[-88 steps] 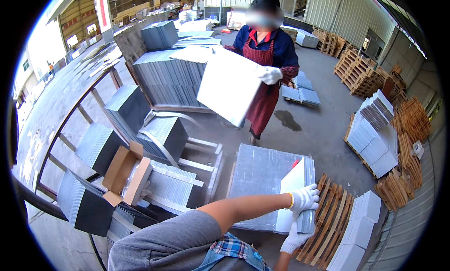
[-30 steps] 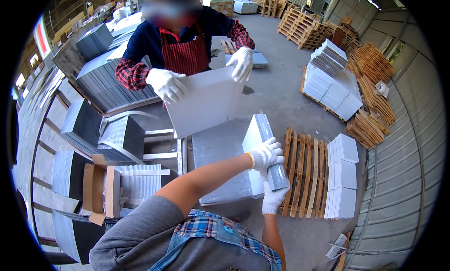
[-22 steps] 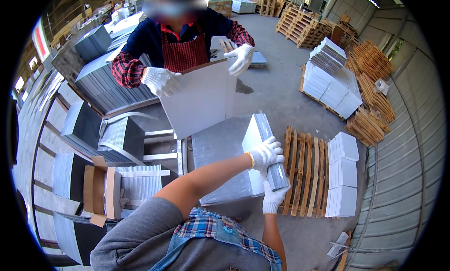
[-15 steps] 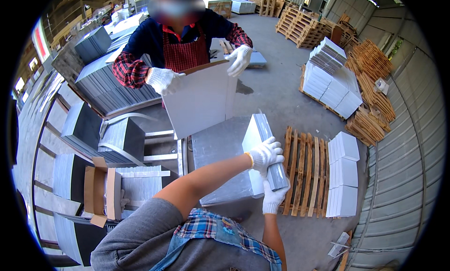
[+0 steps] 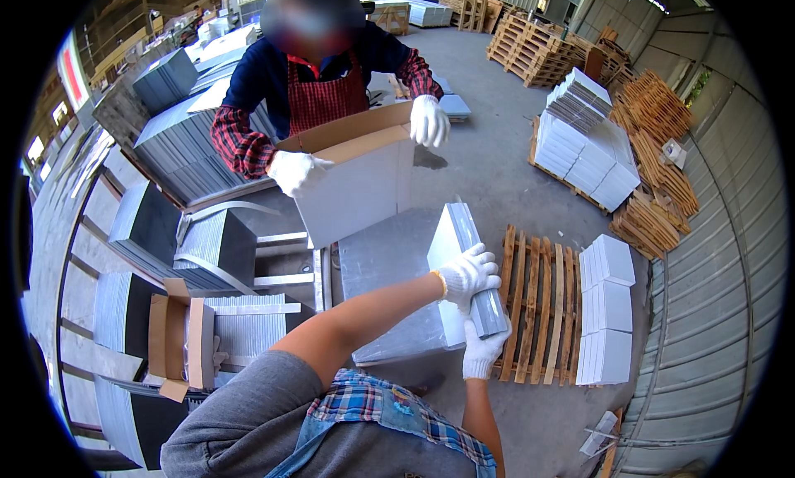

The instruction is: The person wraps flat rectangular panels in plastic film, stacks them, and places them into a cardboard box. A coworker assists by handing over panels and using a tape dispenser to seal the package.

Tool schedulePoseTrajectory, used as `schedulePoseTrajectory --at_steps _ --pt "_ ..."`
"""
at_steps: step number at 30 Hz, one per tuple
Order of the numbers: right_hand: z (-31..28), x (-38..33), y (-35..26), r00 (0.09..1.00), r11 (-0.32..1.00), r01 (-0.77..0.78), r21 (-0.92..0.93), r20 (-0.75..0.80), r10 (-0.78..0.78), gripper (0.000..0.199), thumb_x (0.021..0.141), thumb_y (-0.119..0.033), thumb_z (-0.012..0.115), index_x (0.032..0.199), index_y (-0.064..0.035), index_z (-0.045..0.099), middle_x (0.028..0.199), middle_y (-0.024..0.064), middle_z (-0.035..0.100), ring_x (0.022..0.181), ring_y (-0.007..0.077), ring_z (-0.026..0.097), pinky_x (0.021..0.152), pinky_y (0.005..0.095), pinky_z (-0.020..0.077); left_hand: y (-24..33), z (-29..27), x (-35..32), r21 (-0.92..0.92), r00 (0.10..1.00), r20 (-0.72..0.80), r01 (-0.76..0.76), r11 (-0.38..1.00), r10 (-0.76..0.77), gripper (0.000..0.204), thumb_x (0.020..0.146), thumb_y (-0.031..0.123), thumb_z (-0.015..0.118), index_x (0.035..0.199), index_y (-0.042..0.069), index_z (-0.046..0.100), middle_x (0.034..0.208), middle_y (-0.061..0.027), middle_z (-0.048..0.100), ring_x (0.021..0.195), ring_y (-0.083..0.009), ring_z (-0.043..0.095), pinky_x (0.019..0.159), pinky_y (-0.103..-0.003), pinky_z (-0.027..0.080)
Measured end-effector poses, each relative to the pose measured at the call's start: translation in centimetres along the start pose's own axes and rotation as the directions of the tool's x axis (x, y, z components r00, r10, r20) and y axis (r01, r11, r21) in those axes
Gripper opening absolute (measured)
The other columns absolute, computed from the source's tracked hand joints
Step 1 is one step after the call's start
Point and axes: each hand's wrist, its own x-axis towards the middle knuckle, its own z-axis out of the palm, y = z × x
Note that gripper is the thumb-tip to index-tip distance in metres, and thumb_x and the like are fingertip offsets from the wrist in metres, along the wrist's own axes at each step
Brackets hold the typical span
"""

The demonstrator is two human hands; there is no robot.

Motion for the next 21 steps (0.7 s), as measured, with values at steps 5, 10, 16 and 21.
schedulePoseTrajectory --at_steps 5,10,16,21 --pt "0.0 0.1 0.2 1.0 1.0 0.01 0.025 0.0 -0.01 0.093 0.067 -0.02 0.09 0.143 -0.0089 0.037 0.133 0.0189 0.057 0.123 0.0313 0.057 0.103 0.0422 0.0445 0.0 0.0 0.1 0.0 1.0 0.002 -0.001 1.0 0.001 0.078 0.051 0.046 0.089 0.121 0.022 0.062 0.122 -0.0044 0.059 0.125 -0.0263 0.049 0.111 -0.046 0.028" --pt "-0.2 -0.1 -0.7 1.0 0.999 0.0 0.038 0.014 -0.001 0.092 0.069 -0.018 0.089 0.143 -0.0083 0.036 0.135 0.0195 0.055 0.124 0.0312 0.055 0.104 0.0421 0.0436 0.0 -0.2 0.1 -0.003 1.0 0.022 0.0 1.0 0.0 0.081 0.051 0.047 0.089 0.122 0.022 0.061 0.125 -0.0051 0.059 0.128 -0.0272 0.047 0.112 -0.047 0.027" --pt "0.0 -0.2 -1.0 1.0 0.998 0.005 0.061 0.017 -0.006 0.091 0.069 -0.015 0.089 0.143 -0.0078 0.035 0.136 0.0194 0.054 0.125 0.0315 0.054 0.104 0.0423 0.0432 -0.1 0.2 0.1 -0.011 1.0 0.02 0.003 1.0 -0.003 0.082 0.05 0.047 0.089 0.123 0.022 0.061 0.125 -0.0054 0.058 0.13 -0.0283 0.046 0.113 -0.05 0.026" --pt "0.0 0.2 0.9 1.0 0.998 0.023 0.051 0.008 -0.024 0.091 0.07 -0.015 0.089 0.143 -0.0073 0.036 0.136 0.0192 0.053 0.124 0.0311 0.054 0.103 0.0426 0.0443 0.2 -0.4 0.0 -0.006 1.0 0.017 0.0 1.0 0.0 0.079 0.051 0.047 0.088 0.121 0.022 0.062 0.125 -0.005 0.058 0.129 -0.0279 0.046 0.112 -0.049 0.026"
